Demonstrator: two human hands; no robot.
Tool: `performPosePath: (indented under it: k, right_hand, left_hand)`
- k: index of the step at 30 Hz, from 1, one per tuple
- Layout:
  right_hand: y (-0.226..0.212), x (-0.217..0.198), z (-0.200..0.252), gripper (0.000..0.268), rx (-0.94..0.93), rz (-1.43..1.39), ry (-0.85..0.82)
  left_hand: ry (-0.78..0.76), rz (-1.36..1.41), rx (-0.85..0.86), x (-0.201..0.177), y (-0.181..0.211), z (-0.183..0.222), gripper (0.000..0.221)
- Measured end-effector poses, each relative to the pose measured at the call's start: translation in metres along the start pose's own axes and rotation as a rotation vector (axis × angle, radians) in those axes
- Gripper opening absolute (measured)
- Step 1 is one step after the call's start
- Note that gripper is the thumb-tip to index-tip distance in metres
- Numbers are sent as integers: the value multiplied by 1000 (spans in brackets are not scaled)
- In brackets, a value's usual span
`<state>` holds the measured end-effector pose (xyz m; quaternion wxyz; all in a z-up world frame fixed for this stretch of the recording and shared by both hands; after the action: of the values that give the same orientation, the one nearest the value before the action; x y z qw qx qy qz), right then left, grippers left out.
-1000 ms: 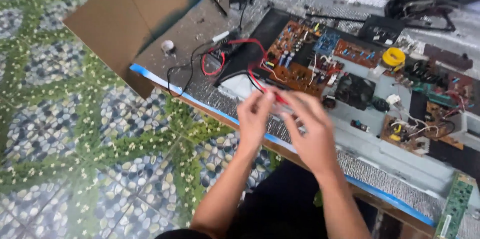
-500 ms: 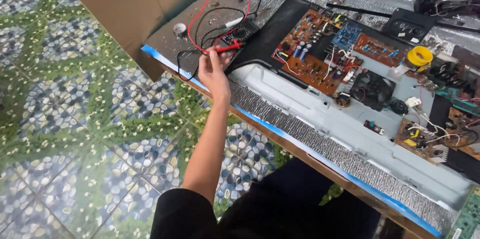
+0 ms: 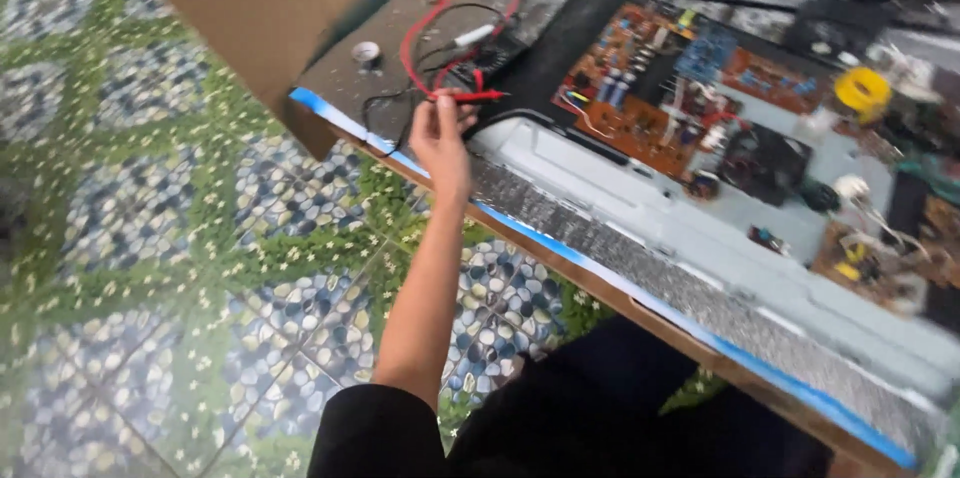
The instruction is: Using a multimeter to test various components and points on an open television circuit board for diagnostic purposes.
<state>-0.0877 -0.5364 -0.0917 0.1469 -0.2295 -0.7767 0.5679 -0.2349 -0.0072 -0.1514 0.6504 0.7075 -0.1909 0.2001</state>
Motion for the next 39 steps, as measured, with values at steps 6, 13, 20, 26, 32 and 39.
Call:
performPosePath:
  k: [6,13,20,26,32,39]
  right_hand:
    - [136,88,-26,5,-88,419,-51]
    - [244,98,-3,26,377,255,-19]
    - [236,92,-13,25,349,160,39]
    - [196,108,-28,22,266,210,38]
    - [183,114,-33,17,227,267,6]
    - [179,119,-37,15,131,261,-58]
  left_hand:
    - [-25,31,-7,-6,13,6,19]
    - [-45,102,-80,-4,8,7,26]
    - [-65,15,-61,-2,8,7,21]
    - [-96,-115,-18,0,7,6,22]
    - [-64,3,-14,1,11,9,24]
    - [-82,-12,-11,1,13,14,25]
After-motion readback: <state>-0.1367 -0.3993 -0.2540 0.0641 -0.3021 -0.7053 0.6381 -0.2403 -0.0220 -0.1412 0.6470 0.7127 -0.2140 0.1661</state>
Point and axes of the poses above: each hand's wrist, its own z-axis away from the middle knuckle, its own x-axis out of the palm, y = z × x, the point moved 3 cm from there along -z, towards the middle knuckle, and after that the axes turned 13 degrees about -x, right-handed, at the moved point
